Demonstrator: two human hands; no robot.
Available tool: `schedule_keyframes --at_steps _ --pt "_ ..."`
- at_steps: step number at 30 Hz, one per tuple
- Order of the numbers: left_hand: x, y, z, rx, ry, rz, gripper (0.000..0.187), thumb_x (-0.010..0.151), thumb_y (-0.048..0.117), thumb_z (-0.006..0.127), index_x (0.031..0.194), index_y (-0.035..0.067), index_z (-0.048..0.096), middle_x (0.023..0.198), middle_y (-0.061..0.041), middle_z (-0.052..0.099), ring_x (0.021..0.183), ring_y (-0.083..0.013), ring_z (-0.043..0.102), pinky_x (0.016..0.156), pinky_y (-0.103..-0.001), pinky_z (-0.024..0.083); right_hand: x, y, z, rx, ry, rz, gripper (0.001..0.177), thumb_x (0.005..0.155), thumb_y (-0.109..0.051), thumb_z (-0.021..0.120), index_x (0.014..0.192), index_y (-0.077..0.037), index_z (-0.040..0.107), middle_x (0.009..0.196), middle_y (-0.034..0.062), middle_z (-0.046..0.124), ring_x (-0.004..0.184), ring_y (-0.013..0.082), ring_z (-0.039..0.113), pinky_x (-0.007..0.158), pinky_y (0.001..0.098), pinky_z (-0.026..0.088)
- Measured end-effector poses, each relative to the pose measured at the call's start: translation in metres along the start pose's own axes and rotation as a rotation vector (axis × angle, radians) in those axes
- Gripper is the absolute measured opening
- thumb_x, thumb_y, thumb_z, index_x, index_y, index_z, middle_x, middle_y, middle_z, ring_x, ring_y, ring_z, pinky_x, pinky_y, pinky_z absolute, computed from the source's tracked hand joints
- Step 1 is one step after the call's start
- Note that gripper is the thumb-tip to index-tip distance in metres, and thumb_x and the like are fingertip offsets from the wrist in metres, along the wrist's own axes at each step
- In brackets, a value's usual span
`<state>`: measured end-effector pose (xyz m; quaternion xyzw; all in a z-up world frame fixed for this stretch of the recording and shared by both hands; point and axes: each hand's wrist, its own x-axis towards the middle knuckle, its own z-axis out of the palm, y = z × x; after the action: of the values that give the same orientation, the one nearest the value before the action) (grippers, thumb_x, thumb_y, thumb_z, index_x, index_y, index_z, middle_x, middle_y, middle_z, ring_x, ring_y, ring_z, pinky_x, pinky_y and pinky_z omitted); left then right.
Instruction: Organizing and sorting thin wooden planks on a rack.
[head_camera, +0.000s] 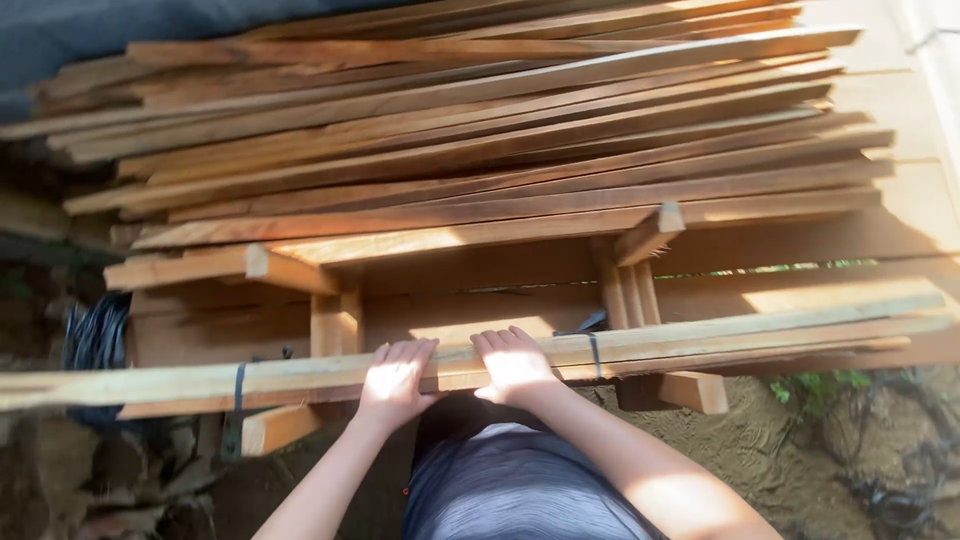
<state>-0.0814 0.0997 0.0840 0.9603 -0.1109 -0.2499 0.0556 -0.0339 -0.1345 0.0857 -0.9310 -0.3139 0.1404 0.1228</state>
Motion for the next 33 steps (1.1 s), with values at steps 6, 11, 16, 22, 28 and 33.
schedule_keyframes --at_steps 6,11,16,22,28,33 --pt "-0.004 -0.009 0.016 0.041 0.379 0.005 0.095 0.050 0.059 0.092 0.131 0.023 0.058 0.125 0.004 0.065 0.119 -0.0160 0.058 0.099 -0.040 0.044 0.038 -0.011 0.016 0.073 -0.368 -0.017 0.085 0.066 -0.069 0.072 0.130 -0.016 0.053 0.116 0.0047 0.067 0.111 0.0279 0.070 0.095 0.0443 0.056" --pt "-0.005 -0.013 0.013 0.117 0.361 0.078 0.087 0.054 0.051 0.092 0.127 0.021 0.056 0.110 0.003 0.064 0.103 -0.0178 0.061 0.090 -0.038 0.045 0.052 -0.037 0.014 -0.071 -0.345 -0.012 0.073 0.065 -0.052 0.080 0.122 -0.015 0.054 0.111 0.0033 0.066 0.110 0.0283 0.069 0.091 0.0431 0.059" --pt "-0.015 -0.011 0.005 0.085 0.489 0.119 0.085 0.053 0.045 0.095 0.124 0.016 0.058 0.107 -0.001 0.065 0.098 -0.0204 0.063 0.090 -0.037 0.046 0.046 -0.040 0.013 -0.054 -0.330 -0.025 0.060 0.067 -0.045 0.079 0.114 -0.013 0.057 0.101 0.0048 0.068 0.098 0.0295 0.074 0.084 0.0449 0.062" --pt "-0.019 -0.002 0.000 -0.050 0.374 0.023 0.086 0.059 0.041 0.092 0.132 0.015 0.055 0.124 -0.003 0.061 0.119 -0.0221 0.055 0.107 -0.042 0.036 0.049 -0.048 -0.023 0.001 -0.388 -0.038 0.065 0.074 -0.052 0.075 0.123 -0.014 0.054 0.106 0.0065 0.069 0.101 0.0289 0.074 0.089 0.0438 0.061" --pt "-0.084 0.007 -0.060 -0.562 0.501 -0.149 0.047 0.085 0.019 0.072 0.129 0.010 0.057 0.139 -0.007 0.057 0.132 -0.0270 0.047 0.121 -0.055 0.019 0.076 -0.077 -0.071 0.500 -0.550 -0.107 0.072 0.080 -0.055 0.068 0.137 -0.011 0.055 0.123 0.0121 0.071 0.103 0.0296 0.067 0.090 0.0423 0.052" --pt "-0.160 -0.043 -0.119 -0.964 1.062 -0.234 0.021 0.086 0.008 0.069 0.108 0.009 0.070 0.110 -0.003 0.074 0.108 -0.0210 0.066 0.100 -0.033 0.049 0.134 -0.146 -0.029 0.583 -0.495 -0.200 0.083 0.088 -0.066 0.052 0.144 -0.004 0.050 0.145 0.0141 0.059 0.132 0.0312 0.058 0.109 0.0385 0.046"
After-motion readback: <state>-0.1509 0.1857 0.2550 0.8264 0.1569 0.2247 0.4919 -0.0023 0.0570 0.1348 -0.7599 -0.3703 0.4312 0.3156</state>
